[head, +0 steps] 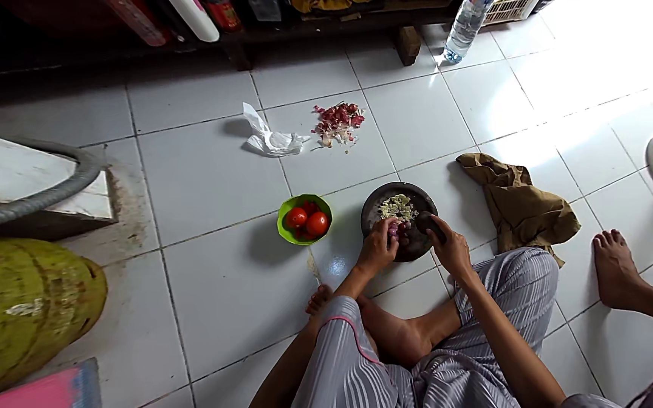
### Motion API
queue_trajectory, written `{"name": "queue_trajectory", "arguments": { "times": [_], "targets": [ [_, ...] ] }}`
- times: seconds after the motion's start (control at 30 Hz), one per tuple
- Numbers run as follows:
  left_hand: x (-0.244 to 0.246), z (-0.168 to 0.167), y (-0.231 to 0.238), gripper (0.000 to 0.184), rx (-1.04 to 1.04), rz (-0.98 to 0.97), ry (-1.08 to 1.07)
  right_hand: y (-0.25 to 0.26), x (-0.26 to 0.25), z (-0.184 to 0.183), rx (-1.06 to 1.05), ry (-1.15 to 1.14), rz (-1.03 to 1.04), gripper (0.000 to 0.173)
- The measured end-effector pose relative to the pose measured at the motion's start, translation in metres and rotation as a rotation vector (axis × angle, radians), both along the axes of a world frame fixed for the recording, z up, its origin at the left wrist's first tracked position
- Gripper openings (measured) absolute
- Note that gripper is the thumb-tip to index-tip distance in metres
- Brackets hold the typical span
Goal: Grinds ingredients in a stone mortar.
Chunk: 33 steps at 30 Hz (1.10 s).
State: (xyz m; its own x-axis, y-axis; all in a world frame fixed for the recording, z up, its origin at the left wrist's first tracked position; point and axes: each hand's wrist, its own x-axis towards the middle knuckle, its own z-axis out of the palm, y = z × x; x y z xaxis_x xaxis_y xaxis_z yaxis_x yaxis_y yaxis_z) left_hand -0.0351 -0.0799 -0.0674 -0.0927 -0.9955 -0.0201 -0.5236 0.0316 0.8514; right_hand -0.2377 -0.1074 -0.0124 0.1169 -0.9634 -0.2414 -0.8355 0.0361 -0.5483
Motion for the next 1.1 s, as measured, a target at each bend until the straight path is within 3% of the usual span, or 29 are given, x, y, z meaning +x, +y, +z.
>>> {"name": "queue_trajectory", "arguments": {
  "times": [0.07,0.17,0.27,0.4,0.7,0.8,0.9,1.0,1.1],
  "targets": [
    [0.005,0.003,-0.006,0.039,0.047,0.025,-0.01,0.0,0.0,0.0,0.004,0.005,0.005,0.045],
    [0.008,-0.007,-0.014,0.029,-0.072,-0.062,-0.165,-0.001,0.001,0.0,0.012,0.003,0.014,0.045],
    [0.002,-0.015,-0.02,0.039,-0.038,-0.233,-0.247,-0.001,0.002,0.0,0.03,0.021,0.022,0.045],
    [-0.009,-0.017,-0.018,0.05,0.001,-0.323,-0.335,-0.002,0.006,0.005,0.08,0.115,0.06,0.044],
    [-0.009,-0.028,-0.003,0.032,-0.209,-0.262,-0.334,-0.022,0.034,0.003,0.111,0.194,0.182,0.044],
    [-0.005,-0.028,-0.001,0.035,-0.188,-0.27,-0.301,-0.023,0.042,0.013,-0.013,0.115,0.116,0.045],
    [-0.003,-0.027,0.005,0.035,-0.171,-0.287,-0.274,-0.01,0.046,-0.009,-0.205,0.073,0.128,0.047],
    [-0.006,-0.038,0.007,0.03,-0.375,-0.211,-0.314,-0.018,0.05,-0.01,0.091,0.192,0.217,0.049],
    [-0.005,-0.037,0.007,0.029,-0.349,-0.229,-0.282,-0.024,0.05,0.012,0.086,0.136,0.149,0.047]
  ]
}}
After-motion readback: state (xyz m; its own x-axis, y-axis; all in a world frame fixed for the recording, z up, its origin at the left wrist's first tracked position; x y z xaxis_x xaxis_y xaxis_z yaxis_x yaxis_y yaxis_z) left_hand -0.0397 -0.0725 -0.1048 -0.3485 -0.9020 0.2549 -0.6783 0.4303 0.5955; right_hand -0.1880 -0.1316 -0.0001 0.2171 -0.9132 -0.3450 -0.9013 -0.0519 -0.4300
